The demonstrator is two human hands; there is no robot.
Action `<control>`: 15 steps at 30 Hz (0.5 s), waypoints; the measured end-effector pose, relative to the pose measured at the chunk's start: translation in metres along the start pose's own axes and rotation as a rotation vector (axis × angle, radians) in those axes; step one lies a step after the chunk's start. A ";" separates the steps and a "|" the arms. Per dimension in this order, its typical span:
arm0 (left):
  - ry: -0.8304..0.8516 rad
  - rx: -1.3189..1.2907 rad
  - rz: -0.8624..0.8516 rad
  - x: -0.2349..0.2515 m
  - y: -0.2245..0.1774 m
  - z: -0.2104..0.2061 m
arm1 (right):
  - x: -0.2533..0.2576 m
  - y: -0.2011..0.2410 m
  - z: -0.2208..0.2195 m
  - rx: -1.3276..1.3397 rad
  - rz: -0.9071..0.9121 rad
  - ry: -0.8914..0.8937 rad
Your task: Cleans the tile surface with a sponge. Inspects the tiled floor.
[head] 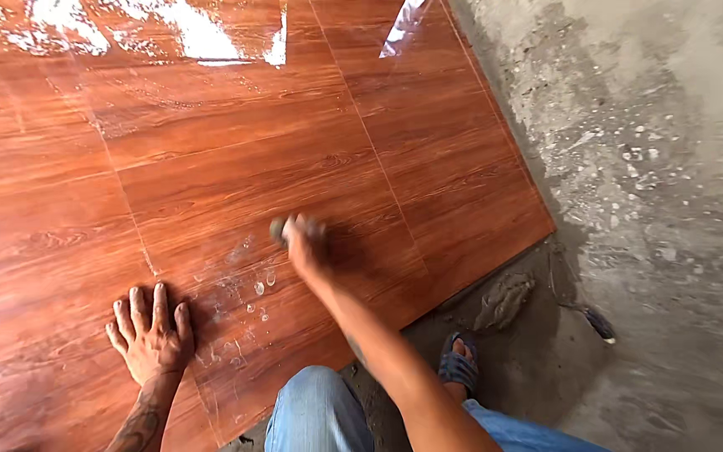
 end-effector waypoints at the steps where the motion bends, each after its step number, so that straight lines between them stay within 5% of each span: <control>1: -0.001 -0.005 -0.005 0.003 -0.002 0.001 | -0.051 -0.001 -0.003 0.007 0.091 0.023; 4: -0.006 -0.012 -0.009 0.005 -0.002 0.002 | -0.162 -0.093 0.048 -0.039 0.089 -0.087; 8: 0.002 -0.008 0.001 0.004 -0.003 0.001 | -0.113 -0.238 0.130 -0.121 -0.603 -0.134; 11: -0.015 -0.022 -0.004 0.006 -0.005 0.003 | -0.029 -0.198 0.118 0.019 -0.728 -0.219; 13: -0.015 -0.023 -0.005 0.006 -0.005 0.003 | -0.027 -0.126 0.070 0.026 -0.456 -0.101; 15: -0.014 -0.022 -0.002 0.004 -0.003 0.007 | -0.098 -0.072 0.036 -0.019 -0.157 0.055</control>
Point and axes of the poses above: each hand's wrist, its own x-axis towards the middle knuckle, its own z-axis out of the back of the hand, y = z × x, the point moved 9 cm from there along x, towards the middle knuckle, and after that the axes turned 8 degrees about -z, right-handed, at the moved point
